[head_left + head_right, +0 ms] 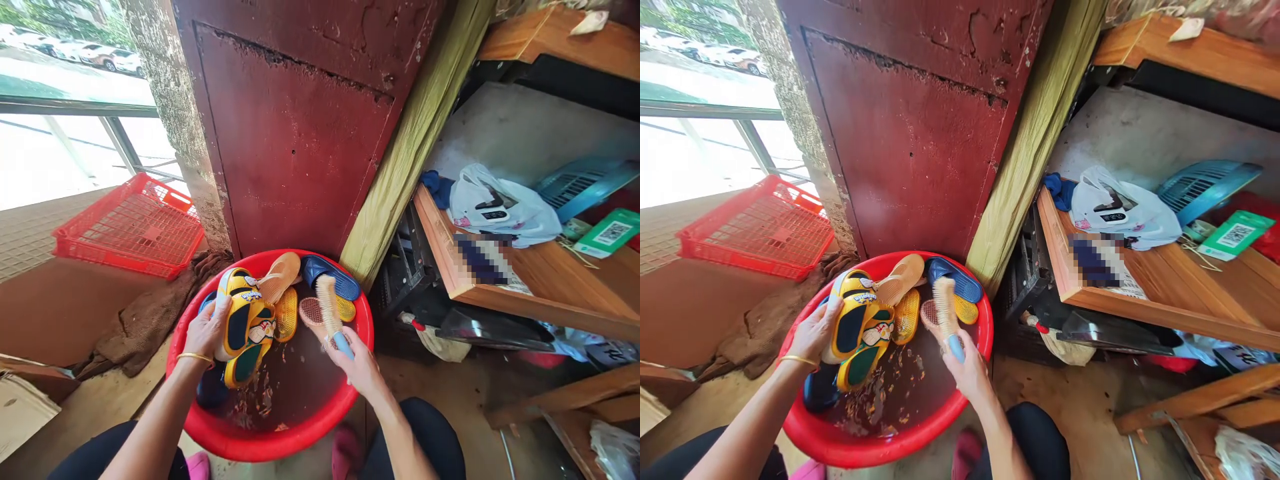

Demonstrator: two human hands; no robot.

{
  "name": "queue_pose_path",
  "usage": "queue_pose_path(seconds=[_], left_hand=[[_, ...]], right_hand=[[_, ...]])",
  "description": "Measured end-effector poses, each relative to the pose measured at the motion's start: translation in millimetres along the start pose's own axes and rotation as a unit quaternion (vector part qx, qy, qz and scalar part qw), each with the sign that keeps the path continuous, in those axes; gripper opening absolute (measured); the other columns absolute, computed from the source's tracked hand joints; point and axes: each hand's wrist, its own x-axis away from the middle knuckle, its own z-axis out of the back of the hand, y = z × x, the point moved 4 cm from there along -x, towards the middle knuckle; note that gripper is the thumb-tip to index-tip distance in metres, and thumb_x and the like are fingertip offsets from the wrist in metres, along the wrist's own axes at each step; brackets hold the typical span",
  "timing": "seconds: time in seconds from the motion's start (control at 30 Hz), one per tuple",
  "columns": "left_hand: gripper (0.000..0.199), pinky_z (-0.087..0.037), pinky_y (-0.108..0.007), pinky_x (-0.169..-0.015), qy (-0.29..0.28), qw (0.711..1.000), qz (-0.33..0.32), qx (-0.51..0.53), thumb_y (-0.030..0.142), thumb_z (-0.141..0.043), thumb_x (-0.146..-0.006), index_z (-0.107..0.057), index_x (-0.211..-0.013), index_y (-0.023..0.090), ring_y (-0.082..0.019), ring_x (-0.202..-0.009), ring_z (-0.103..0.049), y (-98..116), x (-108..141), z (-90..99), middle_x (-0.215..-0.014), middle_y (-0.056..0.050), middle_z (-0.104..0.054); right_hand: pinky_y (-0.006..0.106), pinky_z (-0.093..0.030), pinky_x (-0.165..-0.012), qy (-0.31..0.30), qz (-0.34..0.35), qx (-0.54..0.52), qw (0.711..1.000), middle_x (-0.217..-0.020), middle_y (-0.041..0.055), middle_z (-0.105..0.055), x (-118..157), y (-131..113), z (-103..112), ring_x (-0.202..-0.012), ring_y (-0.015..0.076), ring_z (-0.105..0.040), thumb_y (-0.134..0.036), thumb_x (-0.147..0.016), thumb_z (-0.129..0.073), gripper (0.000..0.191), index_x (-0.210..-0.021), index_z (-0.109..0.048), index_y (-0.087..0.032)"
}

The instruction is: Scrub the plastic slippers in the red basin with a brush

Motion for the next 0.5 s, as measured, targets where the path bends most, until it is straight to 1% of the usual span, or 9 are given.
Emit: queue_pose_path(seconds=[0.07, 0.13, 0.17, 0.23, 0.3, 0.37, 0.4, 0.43, 0.5], left_hand=[[0.064, -0.055, -0.049, -0.092, 0.032, 0.998, -0.021, -0.056, 0.064, -0.062, -0.08, -0.067, -0.126, 0.02, -0.036, -0.102, -0.071, 2.7, -0.5, 10.7, -0.1, -0.012, -0.077], [0.069, -0.049, -0.056, -0.1, 0.072, 0.991, -0.034, -0.11, 0.059, -0.062, -0.082, -0.059, -0.137, 0.017, -0.04, -0.112, -0.067, 6.0, 1.4, 20.3, -0.108, -0.016, -0.076], [0.069, -0.046, -0.057, -0.103, 0.079, 0.988, -0.043, -0.128, 0.055, -0.061, -0.083, -0.056, -0.14, 0.016, -0.041, -0.116, -0.065, 7.6, 2.6, 23.1, -0.114, -0.019, -0.074], [0.064, -0.043, -0.057, -0.106, 0.071, 0.984, -0.064, -0.148, 0.05, -0.056, -0.087, -0.055, -0.14, 0.014, -0.041, -0.124, -0.061, 10.6, 4.7, 25.1, -0.127, -0.021, -0.069], [0.058, -0.041, -0.055, -0.109, 0.064, 0.981, -0.085, -0.162, 0.05, -0.048, -0.091, -0.057, -0.138, 0.016, -0.039, -0.128, -0.058, 13.5, 6.0, 25.0, -0.135, -0.019, -0.065], [0.057, -0.04, -0.053, -0.11, 0.051, 0.979, -0.089, -0.173, 0.052, -0.045, -0.091, -0.059, -0.135, 0.018, -0.038, -0.13, -0.056, 15.0, 7.3, 22.2, -0.136, -0.018, -0.064], [0.056, -0.039, -0.053, -0.112, 0.054, 0.978, -0.097, -0.174, 0.052, -0.046, -0.09, -0.06, -0.134, 0.018, -0.038, -0.131, -0.055, 16.1, 9.1, 20.1, -0.137, -0.018, -0.064], [0.056, -0.036, -0.053, -0.114, 0.067, 0.975, -0.118, -0.175, 0.051, -0.049, -0.088, -0.06, -0.133, 0.018, -0.038, -0.134, -0.052, 17.9, 12.5, 16.9, -0.14, -0.018, -0.062], [0.055, -0.03, -0.052, -0.119, 0.091, 0.962, -0.198, -0.166, 0.048, -0.055, -0.084, -0.06, -0.13, 0.017, -0.037, -0.14, -0.045, 21.6, 25.7, 5.0, -0.145, -0.018, -0.057]], right_hand=[[0.033, -0.057, -0.074, 0.039, -0.008, 0.075, 0.996, -0.105, 0.0081, -0.078, -6.1, 13.6, 6.6, -0.085, 0.0232, -0.073, -0.027, -0.086, -0.053, 0.052, -0.136, -0.063, -0.021], [0.034, -0.056, -0.075, 0.037, -0.002, 0.138, 0.99, -0.104, 0.0096, -0.078, -6.3, 21.6, 8.6, -0.086, 0.0247, -0.074, -0.021, -0.086, -0.048, 0.05, -0.134, -0.065, -0.022], [0.034, -0.055, -0.073, 0.023, 0.005, 0.165, 0.986, -0.1, 0.0087, -0.079, -4.7, 23.4, 8.1, -0.083, 0.0247, -0.074, -0.019, -0.086, -0.048, 0.049, -0.13, -0.067, -0.024], [0.031, -0.053, -0.067, -0.02, 0.01, 0.214, 0.977, -0.088, 0.0062, -0.079, 0.3, 24.0, 5.6, -0.076, 0.0241, -0.074, -0.016, -0.084, -0.05, 0.046, -0.123, -0.07, -0.027], [0.03, -0.049, -0.064, -0.069, 0.013, 0.24, 0.968, -0.08, 0.0054, -0.078, 5.9, 21.7, 2.6, -0.071, 0.0235, -0.073, -0.013, -0.083, -0.05, 0.044, -0.119, -0.071, -0.027], [0.029, -0.048, -0.062, -0.108, 0.024, 0.225, 0.968, -0.079, 0.0055, -0.078, 11.1, 17.9, 0.6, -0.071, 0.0229, -0.073, -0.014, -0.084, -0.048, 0.041, -0.114, -0.073, -0.026], [0.028, -0.047, -0.061, -0.119, 0.032, 0.205, 0.971, -0.079, 0.0052, -0.078, 13.4, 16.1, 0.6, -0.072, 0.0224, -0.073, -0.015, -0.085, -0.048, 0.038, -0.11, -0.074, -0.026], [0.027, -0.047, -0.06, -0.121, 0.037, 0.178, 0.976, -0.078, 0.0042, -0.077, 15.6, 14.7, 1.6, -0.07, 0.0216, -0.072, -0.017, -0.086, -0.048, 0.034, -0.104, -0.075, -0.026], [0.026, -0.044, -0.054, -0.069, 0.032, 0.115, 0.99, -0.065, 0.0008, -0.073, 19.3, 13.2, 9.5, -0.057, 0.0192, -0.068, -0.022, -0.084, -0.055, 0.021, -0.085, -0.076, -0.026]])
